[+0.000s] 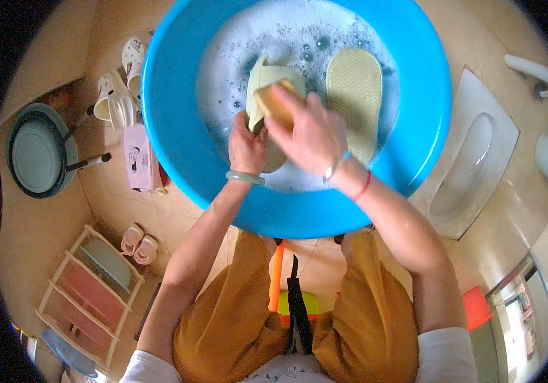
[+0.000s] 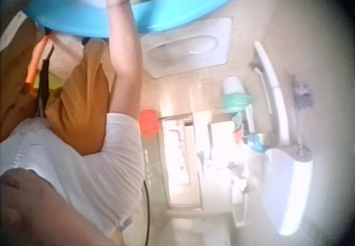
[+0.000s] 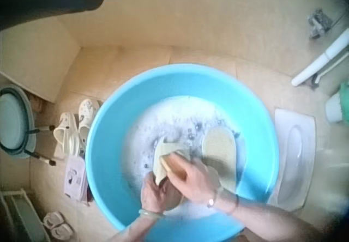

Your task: The person scrubs a pair of white and yellow slippers using a brush and soapy water in a blue basin. They clean the exterior and interior surfaces of the slippers, scrubbing the soles and the footbeds thoroughly.

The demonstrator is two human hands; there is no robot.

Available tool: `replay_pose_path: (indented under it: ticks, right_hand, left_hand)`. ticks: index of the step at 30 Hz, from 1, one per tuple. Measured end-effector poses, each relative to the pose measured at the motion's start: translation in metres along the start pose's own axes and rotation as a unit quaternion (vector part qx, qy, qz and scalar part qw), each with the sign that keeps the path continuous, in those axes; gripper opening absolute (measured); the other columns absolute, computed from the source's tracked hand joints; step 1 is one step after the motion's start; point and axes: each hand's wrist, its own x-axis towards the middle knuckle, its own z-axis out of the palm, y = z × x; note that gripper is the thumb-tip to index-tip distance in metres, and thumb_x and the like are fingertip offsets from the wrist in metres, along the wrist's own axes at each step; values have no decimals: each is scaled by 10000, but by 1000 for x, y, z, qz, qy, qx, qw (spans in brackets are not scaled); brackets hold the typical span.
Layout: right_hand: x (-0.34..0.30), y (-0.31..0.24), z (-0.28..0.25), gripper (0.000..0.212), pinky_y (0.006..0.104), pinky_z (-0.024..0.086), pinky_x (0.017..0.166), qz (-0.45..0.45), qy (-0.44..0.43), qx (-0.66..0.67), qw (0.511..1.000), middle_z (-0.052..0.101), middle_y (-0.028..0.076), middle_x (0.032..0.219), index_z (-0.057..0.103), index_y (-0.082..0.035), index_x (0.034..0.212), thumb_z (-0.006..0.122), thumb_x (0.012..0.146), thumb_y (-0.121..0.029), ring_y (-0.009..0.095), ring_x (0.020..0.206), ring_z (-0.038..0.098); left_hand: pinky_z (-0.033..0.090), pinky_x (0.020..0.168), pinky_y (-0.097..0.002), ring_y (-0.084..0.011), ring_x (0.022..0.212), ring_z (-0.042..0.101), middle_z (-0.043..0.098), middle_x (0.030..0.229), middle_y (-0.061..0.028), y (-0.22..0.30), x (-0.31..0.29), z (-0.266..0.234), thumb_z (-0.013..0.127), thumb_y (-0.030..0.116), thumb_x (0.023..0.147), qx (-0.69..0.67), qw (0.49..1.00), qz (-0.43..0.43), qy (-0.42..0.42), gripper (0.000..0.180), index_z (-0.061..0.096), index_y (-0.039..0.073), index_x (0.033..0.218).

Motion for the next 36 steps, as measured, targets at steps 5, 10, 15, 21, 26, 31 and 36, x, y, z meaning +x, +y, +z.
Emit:
replay_pose_path:
  ticks: [5, 10, 15, 21, 26, 31, 36]
  right_hand:
    - [58, -6, -5, 387, 529, 524, 793, 53, 30, -39, 997, 637, 264, 1060, 599, -275, 1215, 547, 873, -448, 449, 897, 655]
    - [58, 26, -15, 450, 508, 532, 768, 67, -1, 24, 997, 617, 259, 1059, 585, -262, 1267, 539, 884, -495, 441, 893, 645]
    - [-6, 7, -2, 559, 525, 530, 759, 10, 16, -11, 1000, 605, 235, 1058, 514, -257, 1382, 555, 884, -510, 445, 835, 644]
    - [77, 23, -8, 535, 551, 520, 767, 76, -5, -53, 996, 603, 243, 1087, 532, -262, 1349, 529, 886, -531, 465, 881, 642]
    - [-3, 13, 0, 534, 500, 547, 720, -5, 28, 23, 999, 588, 222, 995, 537, -261, 1364, 619, 873, -453, 437, 764, 645]
    - [36, 20, 9, 479, 510, 541, 723, 24, 31, 42, 998, 646, 259, 1014, 574, -246, 1317, 577, 885, -452, 455, 843, 652]
    - [75, 61, 13, 546, 410, 518, 818, 31, 82, 270, 959, 698, 159, 1059, 598, -125, 1288, 607, 868, -473, 334, 928, 676]
  left_hand:
    - [480, 764, -487, -453, 949, 601, 632, 1021, -258, 18, 12, 0, 715, 267, 854, 46, 998, -45, -27, 422, 542, -4, 1128]
    - [506, 789, -437, -408, 942, 644, 666, 1010, -240, 6, 8, 4, 736, 296, 849, 38, 999, -22, -14, 456, 563, -5, 1144]
    - [515, 790, -426, -387, 957, 660, 672, 1016, -237, -1, -6, 1, 731, 289, 860, 26, 996, -65, -49, 454, 562, -8, 1158]
    - [528, 761, -377, -303, 885, 687, 699, 985, -204, 8, 5, 3, 742, 297, 863, -48, 993, -70, -79, 447, 580, -19, 1134]
    - [531, 767, -358, -259, 874, 685, 708, 977, -188, -3, 4, -1, 735, 270, 877, -76, 991, -97, -54, 425, 581, -23, 1142]
    - [529, 760, -333, -191, 856, 660, 706, 959, -124, -15, 2, 9, 725, 259, 892, -180, 974, -122, -69, 398, 588, -21, 1138]
    - [512, 725, -293, -137, 826, 625, 690, 968, -75, -3, 12, 6, 770, 294, 846, -176, 969, -158, -65, 443, 616, 0, 1141]
